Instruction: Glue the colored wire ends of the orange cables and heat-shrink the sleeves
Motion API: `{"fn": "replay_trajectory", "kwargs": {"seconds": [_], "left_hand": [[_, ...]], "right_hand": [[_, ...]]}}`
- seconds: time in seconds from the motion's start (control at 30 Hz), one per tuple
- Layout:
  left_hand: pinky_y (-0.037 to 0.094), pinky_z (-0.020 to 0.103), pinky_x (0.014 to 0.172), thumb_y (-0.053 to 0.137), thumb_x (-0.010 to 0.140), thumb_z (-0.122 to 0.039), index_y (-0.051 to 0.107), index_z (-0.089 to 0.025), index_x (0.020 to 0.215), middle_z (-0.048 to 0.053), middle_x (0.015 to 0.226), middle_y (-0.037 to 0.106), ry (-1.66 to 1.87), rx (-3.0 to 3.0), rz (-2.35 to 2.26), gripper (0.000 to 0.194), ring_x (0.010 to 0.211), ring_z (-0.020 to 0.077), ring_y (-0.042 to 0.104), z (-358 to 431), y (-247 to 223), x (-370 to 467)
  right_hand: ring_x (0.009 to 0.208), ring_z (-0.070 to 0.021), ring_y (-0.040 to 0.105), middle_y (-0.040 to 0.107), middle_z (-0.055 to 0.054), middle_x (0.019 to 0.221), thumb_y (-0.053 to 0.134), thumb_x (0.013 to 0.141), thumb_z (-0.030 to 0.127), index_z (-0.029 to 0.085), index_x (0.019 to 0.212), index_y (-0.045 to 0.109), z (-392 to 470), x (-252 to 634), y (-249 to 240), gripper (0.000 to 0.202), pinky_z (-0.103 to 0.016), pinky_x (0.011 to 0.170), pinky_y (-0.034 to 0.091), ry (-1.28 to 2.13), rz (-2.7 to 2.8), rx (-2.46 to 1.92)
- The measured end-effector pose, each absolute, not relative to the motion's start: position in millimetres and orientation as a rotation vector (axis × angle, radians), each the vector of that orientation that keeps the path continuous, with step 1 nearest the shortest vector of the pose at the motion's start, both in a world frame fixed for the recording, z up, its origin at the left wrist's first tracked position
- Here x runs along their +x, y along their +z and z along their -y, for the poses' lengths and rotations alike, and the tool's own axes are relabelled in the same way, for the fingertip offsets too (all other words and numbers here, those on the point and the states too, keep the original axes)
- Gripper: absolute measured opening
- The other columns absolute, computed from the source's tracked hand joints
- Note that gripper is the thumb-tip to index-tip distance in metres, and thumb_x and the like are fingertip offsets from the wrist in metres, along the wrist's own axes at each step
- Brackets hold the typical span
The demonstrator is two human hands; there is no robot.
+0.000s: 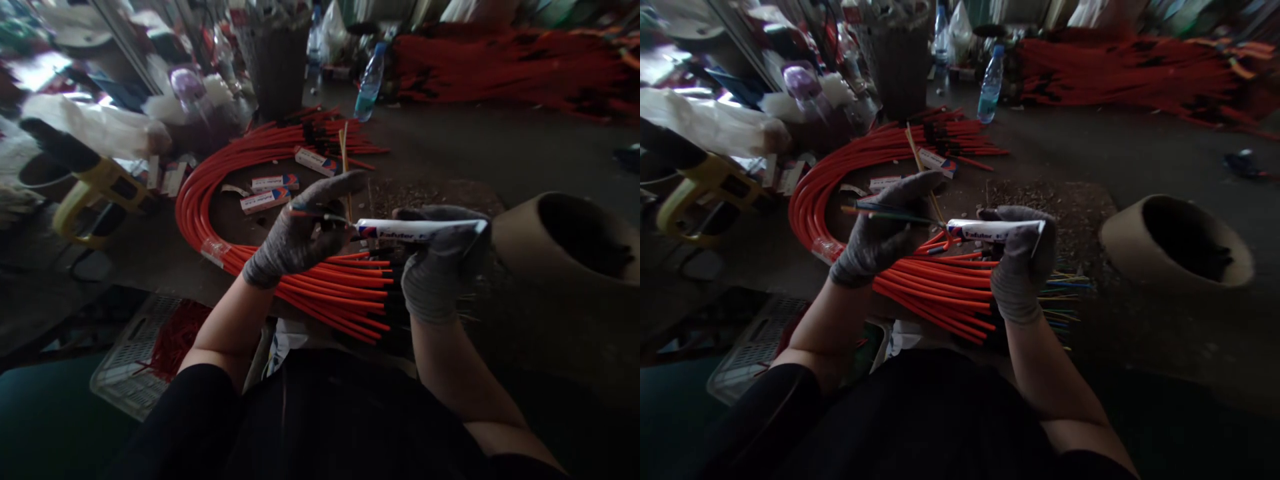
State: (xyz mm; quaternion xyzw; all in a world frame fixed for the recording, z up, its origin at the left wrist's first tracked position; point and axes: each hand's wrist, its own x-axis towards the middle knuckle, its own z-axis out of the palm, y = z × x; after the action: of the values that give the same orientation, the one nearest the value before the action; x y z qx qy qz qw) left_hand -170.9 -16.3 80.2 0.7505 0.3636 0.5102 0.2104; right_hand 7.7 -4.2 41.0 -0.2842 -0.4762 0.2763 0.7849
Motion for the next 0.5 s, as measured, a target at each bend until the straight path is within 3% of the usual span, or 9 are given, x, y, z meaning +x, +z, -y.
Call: {"fn": "replay_trajectory", "kwargs": {"seconds": [0.17,0.33,0.5], "left_hand": [[0.056,0.022,0.068,0.061,0.096,-0.038,0.071,-0.017,0.104,0.002,0.074,0.071,1.488,1.894,-1.181,0.025,0.076,0.0134,0.067,-25.3,92.7,-156.4],[0.056,0.022,0.067,0.066,0.094,-0.029,0.072,-0.02,0.091,-0.003,0.059,0.065,1.508,1.916,-1.239,0.011,0.073,0.0135,0.067,-41.6,94.2,-151.0],[0.055,0.025,0.056,0.064,0.095,-0.035,0.073,-0.021,0.096,-0.002,0.064,0.069,1.548,1.917,-1.225,0.017,0.061,0.0126,0.065,-27.3,92.0,-159.0]], "right_hand": [[0.067,-0.0144,0.067,0.068,-0.002,0.077,0.057,0.095,0.06,0.023,0.083,0.068,-14.2,10.3,42.5,0.041,-0.028,0.061,0.056,0.356,1.016,-0.687],[0.093,-0.0182,0.07,0.072,-0.003,0.096,0.057,0.095,0.061,0.027,0.098,0.071,-16.3,16.8,32.8,0.037,-0.036,0.093,0.057,0.368,1.308,-0.707],[0.068,-0.012,0.07,0.066,0.002,0.079,0.046,0.102,0.049,0.024,0.087,0.062,-32.1,5.6,33.1,0.033,-0.026,0.062,0.058,0.527,1.017,-0.644]]}}
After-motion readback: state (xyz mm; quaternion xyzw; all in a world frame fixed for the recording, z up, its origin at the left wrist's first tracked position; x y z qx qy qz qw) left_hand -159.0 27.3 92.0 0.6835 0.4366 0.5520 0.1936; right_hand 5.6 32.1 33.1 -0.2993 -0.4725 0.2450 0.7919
